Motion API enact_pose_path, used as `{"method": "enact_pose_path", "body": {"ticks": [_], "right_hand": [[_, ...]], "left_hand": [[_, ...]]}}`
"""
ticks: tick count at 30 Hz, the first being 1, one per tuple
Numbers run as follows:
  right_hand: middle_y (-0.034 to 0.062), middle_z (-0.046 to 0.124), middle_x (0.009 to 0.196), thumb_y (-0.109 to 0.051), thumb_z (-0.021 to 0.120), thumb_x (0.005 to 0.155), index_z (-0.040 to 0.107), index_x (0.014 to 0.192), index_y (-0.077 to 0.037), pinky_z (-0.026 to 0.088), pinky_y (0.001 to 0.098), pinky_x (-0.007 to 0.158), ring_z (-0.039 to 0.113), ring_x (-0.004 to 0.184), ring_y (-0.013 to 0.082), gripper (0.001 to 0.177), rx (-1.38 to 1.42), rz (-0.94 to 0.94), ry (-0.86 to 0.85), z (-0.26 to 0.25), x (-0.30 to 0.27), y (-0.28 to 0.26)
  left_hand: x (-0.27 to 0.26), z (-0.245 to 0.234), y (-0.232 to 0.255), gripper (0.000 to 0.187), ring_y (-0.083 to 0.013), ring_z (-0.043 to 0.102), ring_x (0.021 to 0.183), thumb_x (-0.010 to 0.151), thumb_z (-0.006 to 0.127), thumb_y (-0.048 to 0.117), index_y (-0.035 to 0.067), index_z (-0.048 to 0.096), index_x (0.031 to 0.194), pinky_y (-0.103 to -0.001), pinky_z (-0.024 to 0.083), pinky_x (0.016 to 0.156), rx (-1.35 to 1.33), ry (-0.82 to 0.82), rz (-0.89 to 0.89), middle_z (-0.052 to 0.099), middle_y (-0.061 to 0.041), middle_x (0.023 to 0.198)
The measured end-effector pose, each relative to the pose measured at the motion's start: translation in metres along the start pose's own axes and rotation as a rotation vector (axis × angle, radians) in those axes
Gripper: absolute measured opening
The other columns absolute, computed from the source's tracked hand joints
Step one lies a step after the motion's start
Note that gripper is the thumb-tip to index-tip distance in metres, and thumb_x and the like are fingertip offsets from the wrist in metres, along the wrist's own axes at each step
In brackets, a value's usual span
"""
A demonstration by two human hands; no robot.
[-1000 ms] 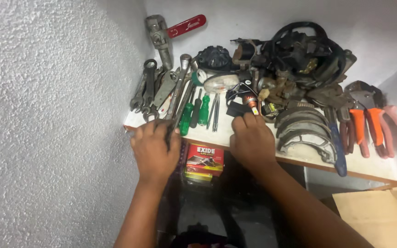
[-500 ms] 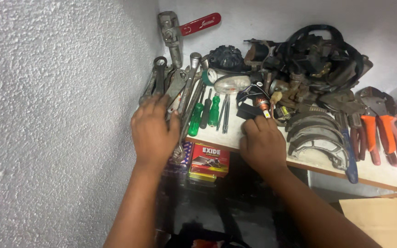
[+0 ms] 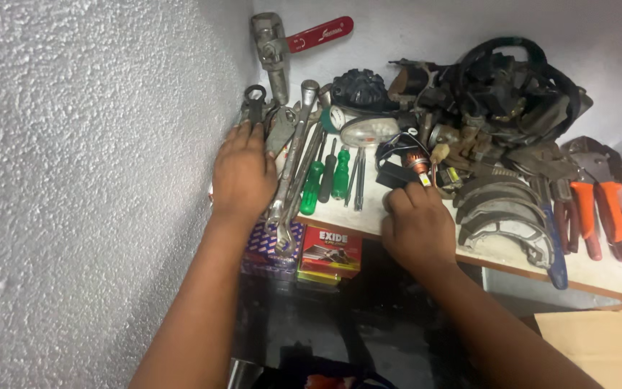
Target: The person organizes a shelf by moving various tools, a headlight assembly, and bottles of liquid, placing them into groups.
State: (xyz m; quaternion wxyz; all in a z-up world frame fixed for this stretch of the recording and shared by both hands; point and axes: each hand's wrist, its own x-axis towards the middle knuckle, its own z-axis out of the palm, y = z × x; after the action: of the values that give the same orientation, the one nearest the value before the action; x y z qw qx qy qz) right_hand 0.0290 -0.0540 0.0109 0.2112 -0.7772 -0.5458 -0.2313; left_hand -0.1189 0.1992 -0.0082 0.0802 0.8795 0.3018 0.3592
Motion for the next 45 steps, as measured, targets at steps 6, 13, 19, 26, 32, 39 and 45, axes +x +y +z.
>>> {"method": "enact_pose_path", "body": {"ticks": [6,13,19,26,32,39,45], "right_hand": [[0.0121,0.057,0.088,-0.01,0.067,0.075,0.063,0.086,-0.009,0.049,0.0469,0.076,0.057,0.087,0.0347,0.012,-0.024,0.033,-0.039,0.001,0.0,0.0],[0.0123,0.056,0.088,-0.01,0.066,0.074,0.061,0.084,-0.009,0.049,0.0476,0.076,0.056,0.088,0.0357,0.011,-0.022,0.006,-0.014,0.003,-0.001,0.002],[0.0121,0.056,0.088,-0.011,0.066,0.075,0.061,0.084,-0.009,0.049,0.0476,0.076,0.057,0.088,0.0349,0.01,-0.037,0.035,-0.036,0.004,-0.002,0.002],[0.0116,0.056,0.089,-0.012,0.066,0.076,0.062,0.086,-0.009,0.05,0.0469,0.076,0.057,0.088,0.0342,0.011,-0.045,0.03,-0.038,0.003,-0.003,0.002],[0.0113,0.056,0.09,-0.011,0.066,0.076,0.062,0.087,-0.009,0.049,0.0467,0.075,0.056,0.088,0.0342,0.011,-0.033,0.024,-0.032,0.003,-0.003,0.002],[0.0115,0.056,0.089,-0.011,0.067,0.076,0.062,0.088,-0.009,0.049,0.0474,0.076,0.056,0.088,0.0348,0.013,-0.017,0.009,-0.032,0.002,-0.002,0.002],[0.0122,0.056,0.09,-0.01,0.066,0.076,0.062,0.089,-0.009,0.049,0.0479,0.076,0.056,0.088,0.0357,0.014,-0.009,-0.005,-0.021,0.001,-0.002,0.002]], "left_hand": [[-0.005,0.005,-0.007,0.048,-0.0426,0.052,0.135,0.087,0.059,0.008,-0.005,0.063,0.133,-0.05,0.035,0.118,-0.073,0.087,0.076,0.061,-0.025,0.141],[-0.01,0.002,-0.004,0.047,-0.0413,0.055,0.133,0.082,0.057,0.006,-0.002,0.067,0.127,-0.052,0.035,0.118,-0.2,0.142,0.081,0.065,-0.021,0.136],[-0.012,-0.004,-0.002,0.044,-0.0407,0.057,0.131,0.081,0.06,0.01,0.0,0.069,0.123,-0.051,0.036,0.118,-0.248,0.164,0.104,0.066,-0.02,0.134],[-0.015,-0.01,0.004,0.031,-0.0396,0.061,0.125,0.076,0.061,0.007,0.005,0.073,0.104,-0.051,0.039,0.117,-0.276,0.195,0.09,0.072,-0.016,0.118],[-0.018,-0.012,0.006,0.025,-0.0406,0.06,0.124,0.082,0.066,0.013,0.004,0.073,0.104,-0.051,0.038,0.116,-0.289,0.188,0.062,0.072,-0.017,0.116],[-0.009,-0.002,0.011,0.055,-0.0457,0.048,0.135,0.083,0.072,0.03,-0.005,0.067,0.124,-0.056,0.03,0.115,0.041,0.038,0.031,0.059,-0.028,0.139],[-0.01,-0.007,0.012,0.052,-0.0396,0.053,0.133,0.086,0.072,0.028,-0.005,0.066,0.126,-0.057,0.027,0.119,0.008,-0.048,0.033,0.06,-0.026,0.139]]}}
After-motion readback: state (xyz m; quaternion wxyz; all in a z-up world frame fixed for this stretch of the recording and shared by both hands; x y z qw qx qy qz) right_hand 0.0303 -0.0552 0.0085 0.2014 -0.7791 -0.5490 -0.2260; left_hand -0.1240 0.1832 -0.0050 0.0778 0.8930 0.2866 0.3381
